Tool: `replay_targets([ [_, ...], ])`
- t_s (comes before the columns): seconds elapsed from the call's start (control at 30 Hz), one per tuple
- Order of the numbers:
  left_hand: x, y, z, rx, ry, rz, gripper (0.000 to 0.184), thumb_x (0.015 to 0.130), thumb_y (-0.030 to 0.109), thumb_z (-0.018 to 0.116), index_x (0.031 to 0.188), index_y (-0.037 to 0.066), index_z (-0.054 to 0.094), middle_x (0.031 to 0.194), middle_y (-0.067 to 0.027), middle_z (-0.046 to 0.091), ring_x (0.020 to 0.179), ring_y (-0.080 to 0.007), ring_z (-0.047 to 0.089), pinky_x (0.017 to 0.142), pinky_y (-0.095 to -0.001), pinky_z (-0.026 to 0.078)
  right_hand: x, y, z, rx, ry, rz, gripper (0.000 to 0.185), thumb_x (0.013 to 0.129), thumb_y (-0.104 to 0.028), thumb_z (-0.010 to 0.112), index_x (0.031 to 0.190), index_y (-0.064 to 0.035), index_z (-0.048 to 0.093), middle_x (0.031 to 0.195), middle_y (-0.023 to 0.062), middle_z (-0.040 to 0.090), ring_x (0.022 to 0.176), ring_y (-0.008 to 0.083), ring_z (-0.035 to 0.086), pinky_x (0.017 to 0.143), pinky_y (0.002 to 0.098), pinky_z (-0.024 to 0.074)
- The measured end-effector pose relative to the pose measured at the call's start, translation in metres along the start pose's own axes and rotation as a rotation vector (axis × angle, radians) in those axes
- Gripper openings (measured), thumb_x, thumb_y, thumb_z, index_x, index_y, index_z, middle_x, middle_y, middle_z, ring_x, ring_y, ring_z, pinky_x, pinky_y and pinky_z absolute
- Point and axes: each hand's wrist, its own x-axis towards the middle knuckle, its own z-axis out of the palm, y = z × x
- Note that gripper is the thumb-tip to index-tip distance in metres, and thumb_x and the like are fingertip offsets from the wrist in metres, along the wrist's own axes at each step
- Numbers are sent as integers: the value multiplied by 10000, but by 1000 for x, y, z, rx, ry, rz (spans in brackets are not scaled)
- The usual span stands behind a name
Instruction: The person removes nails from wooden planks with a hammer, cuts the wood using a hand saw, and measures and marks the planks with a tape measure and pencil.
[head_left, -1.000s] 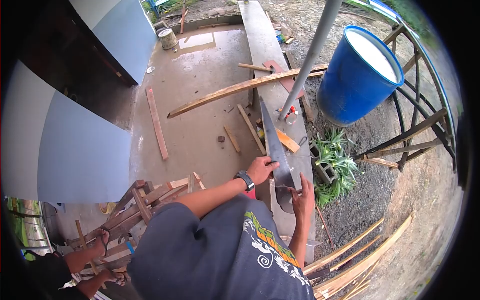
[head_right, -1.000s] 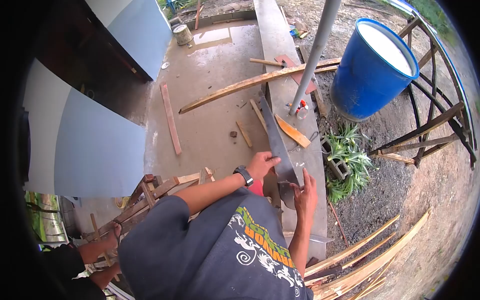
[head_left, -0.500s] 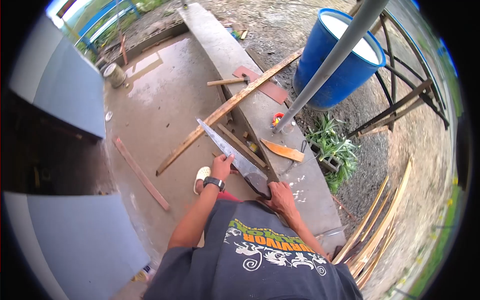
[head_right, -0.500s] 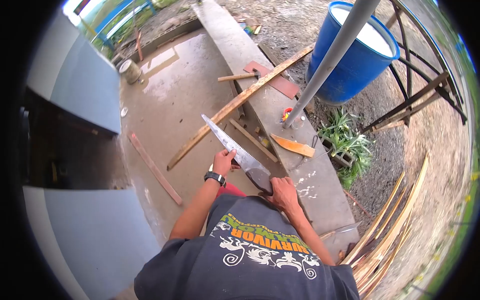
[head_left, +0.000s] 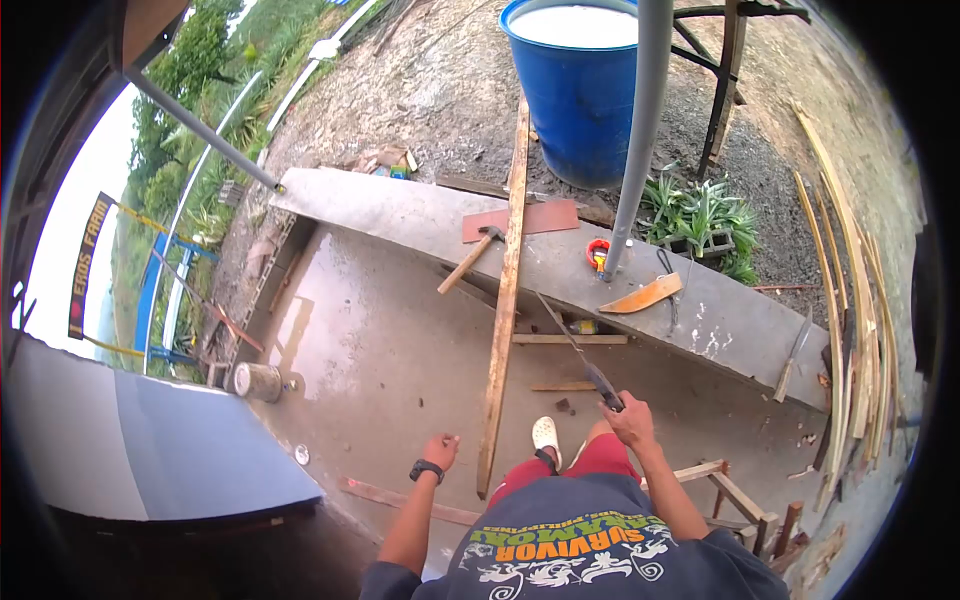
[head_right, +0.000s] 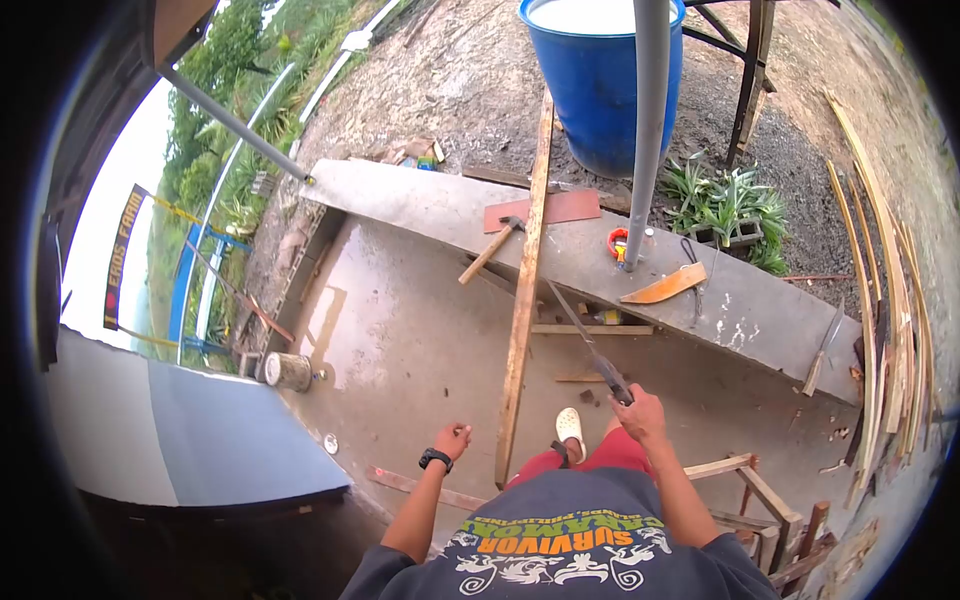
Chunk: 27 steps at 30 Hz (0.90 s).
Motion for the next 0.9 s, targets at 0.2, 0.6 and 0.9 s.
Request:
replay_targets([
  [0.2,-65,-79,6,-444,48,-223,464,980,351,664,1238,-33,640,862,-122,755,755,-183,734,639,-302,569,2,18,-2,-137,-143,126,499,849,-528,707,965,-43,679,842,254,701,864,462,676,767,523,526],
  [0.6,-250,-137,127,-427,-137,-664,422,1000,331,592,1276,12,610,934,-156,754,804,-237,729,659,-406,585,35,117,-66,-272,-387,19,545,890,-555,665,970,-16,661,960,255,694,941,463,650,840,526,521],
  [0.9,-236,12,126,-340,-313,-556,411,999,353,606,1220,8,637,970,-136,738,867,-215,699,731,-382,564,36,176,-144,-229,-457,195,606,891,-616,621,1061,-38,687,930,242,716,956,427,681,906,515,518],
])
